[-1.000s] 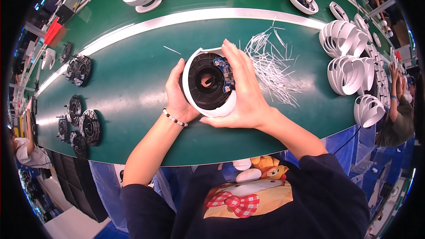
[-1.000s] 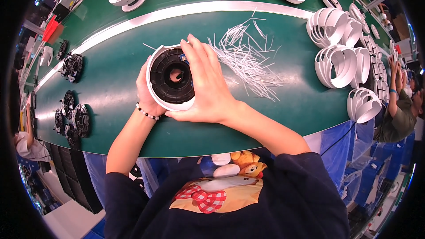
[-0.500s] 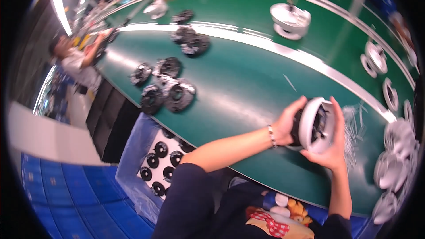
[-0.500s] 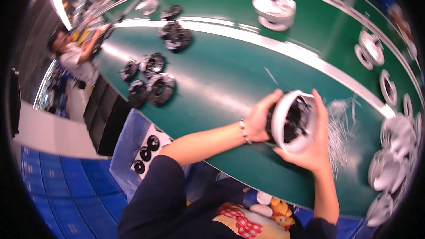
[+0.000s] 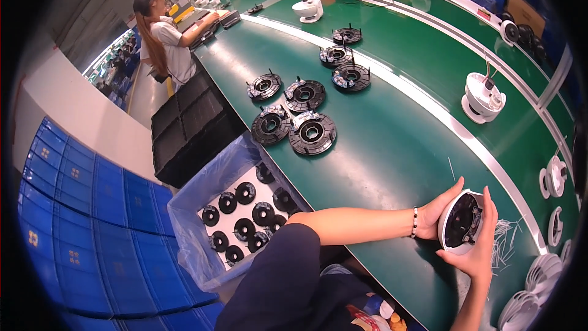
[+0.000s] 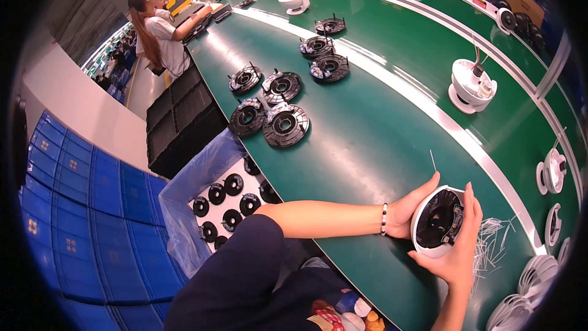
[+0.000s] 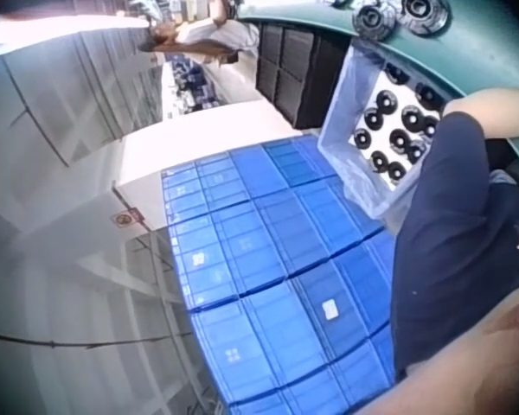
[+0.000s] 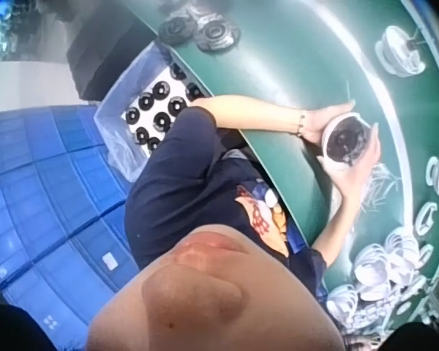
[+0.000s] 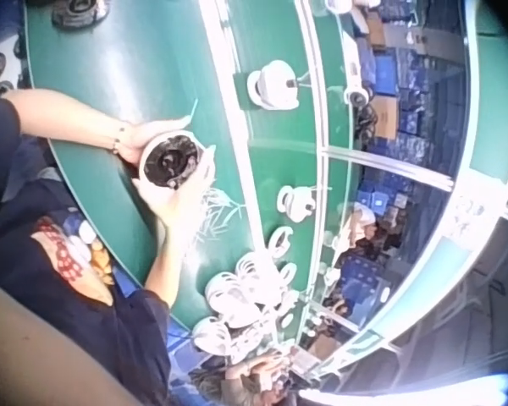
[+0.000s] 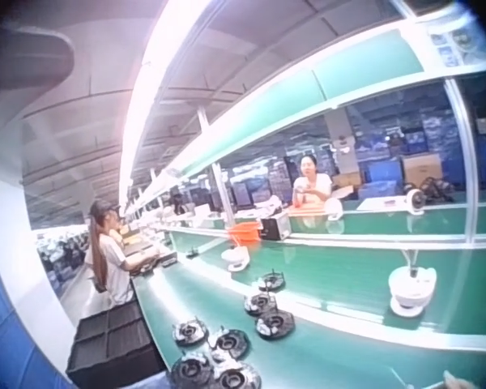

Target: Assembling the internal LED boards and outer housing of dome-shaped light fixtures on a factory production line.

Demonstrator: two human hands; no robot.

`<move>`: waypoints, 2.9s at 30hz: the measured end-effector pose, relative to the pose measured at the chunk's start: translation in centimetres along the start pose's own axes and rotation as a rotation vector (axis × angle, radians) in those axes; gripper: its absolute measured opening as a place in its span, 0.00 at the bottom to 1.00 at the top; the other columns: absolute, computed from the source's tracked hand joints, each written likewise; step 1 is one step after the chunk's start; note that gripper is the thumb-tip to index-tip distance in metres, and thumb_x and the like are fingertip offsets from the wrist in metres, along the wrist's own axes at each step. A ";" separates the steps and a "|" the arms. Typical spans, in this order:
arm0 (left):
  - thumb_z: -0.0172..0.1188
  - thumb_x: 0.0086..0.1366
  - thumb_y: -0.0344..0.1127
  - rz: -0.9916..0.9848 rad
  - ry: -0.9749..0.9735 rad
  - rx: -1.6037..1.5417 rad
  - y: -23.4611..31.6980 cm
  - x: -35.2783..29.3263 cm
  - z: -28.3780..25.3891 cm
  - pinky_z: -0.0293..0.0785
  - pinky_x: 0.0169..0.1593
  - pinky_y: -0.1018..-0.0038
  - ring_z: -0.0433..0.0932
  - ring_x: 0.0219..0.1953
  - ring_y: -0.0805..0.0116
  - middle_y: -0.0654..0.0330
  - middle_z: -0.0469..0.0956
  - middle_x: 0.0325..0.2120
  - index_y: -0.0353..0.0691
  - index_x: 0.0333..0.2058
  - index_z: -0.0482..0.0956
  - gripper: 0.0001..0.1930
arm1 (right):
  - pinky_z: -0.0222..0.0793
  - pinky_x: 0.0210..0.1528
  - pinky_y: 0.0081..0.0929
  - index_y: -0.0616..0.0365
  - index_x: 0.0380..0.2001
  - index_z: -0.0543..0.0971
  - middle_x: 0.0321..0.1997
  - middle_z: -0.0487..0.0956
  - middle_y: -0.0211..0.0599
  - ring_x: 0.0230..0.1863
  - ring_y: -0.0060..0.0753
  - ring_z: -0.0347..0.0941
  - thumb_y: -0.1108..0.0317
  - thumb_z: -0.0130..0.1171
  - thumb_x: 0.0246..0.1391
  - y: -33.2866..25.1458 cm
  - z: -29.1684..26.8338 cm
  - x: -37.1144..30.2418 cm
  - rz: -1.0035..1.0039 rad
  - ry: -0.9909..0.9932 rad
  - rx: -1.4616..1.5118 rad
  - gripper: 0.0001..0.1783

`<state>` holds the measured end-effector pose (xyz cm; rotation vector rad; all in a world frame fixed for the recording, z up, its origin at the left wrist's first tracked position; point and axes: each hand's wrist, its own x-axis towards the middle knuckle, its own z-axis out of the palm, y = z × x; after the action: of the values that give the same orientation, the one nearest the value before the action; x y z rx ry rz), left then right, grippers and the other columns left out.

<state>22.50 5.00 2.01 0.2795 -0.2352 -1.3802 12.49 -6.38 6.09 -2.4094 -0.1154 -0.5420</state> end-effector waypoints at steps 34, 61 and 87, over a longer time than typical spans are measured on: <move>0.42 0.55 0.47 0.029 0.209 0.055 3.4 -0.3 -1.5 0.71 0.41 0.71 0.75 0.33 0.64 0.53 0.76 0.32 0.35 0.35 0.71 0.20 | 0.65 0.45 0.45 0.60 0.21 0.72 0.27 0.75 0.35 0.32 0.39 0.72 0.80 0.55 0.26 -0.8 0.6 0.0 -0.426 0.075 -0.270 0.10; 0.40 0.55 0.48 0.110 0.300 0.141 3.9 -0.3 -1.8 0.68 0.46 0.69 0.73 0.39 0.59 0.48 0.72 0.40 0.29 0.45 0.65 0.27 | 0.66 0.42 0.35 0.60 0.31 0.74 0.35 0.75 0.37 0.39 0.38 0.71 0.74 0.56 0.36 0.8 0.9 0.7 -0.496 0.156 -0.232 0.12; 0.42 0.61 0.47 -0.105 0.450 0.687 5.8 -0.5 -1.6 0.75 0.37 0.67 0.76 0.34 0.68 0.56 0.75 0.34 0.37 0.41 0.69 0.20 | 0.64 0.35 0.32 0.63 0.27 0.72 0.28 0.74 0.36 0.32 0.37 0.70 0.76 0.54 0.31 -1.9 -0.5 2.2 -0.512 -0.040 -0.322 0.12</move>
<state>28.30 6.52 2.46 1.1713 -0.3148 -1.2637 13.89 -5.36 8.47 -2.7079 -0.7262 -0.7891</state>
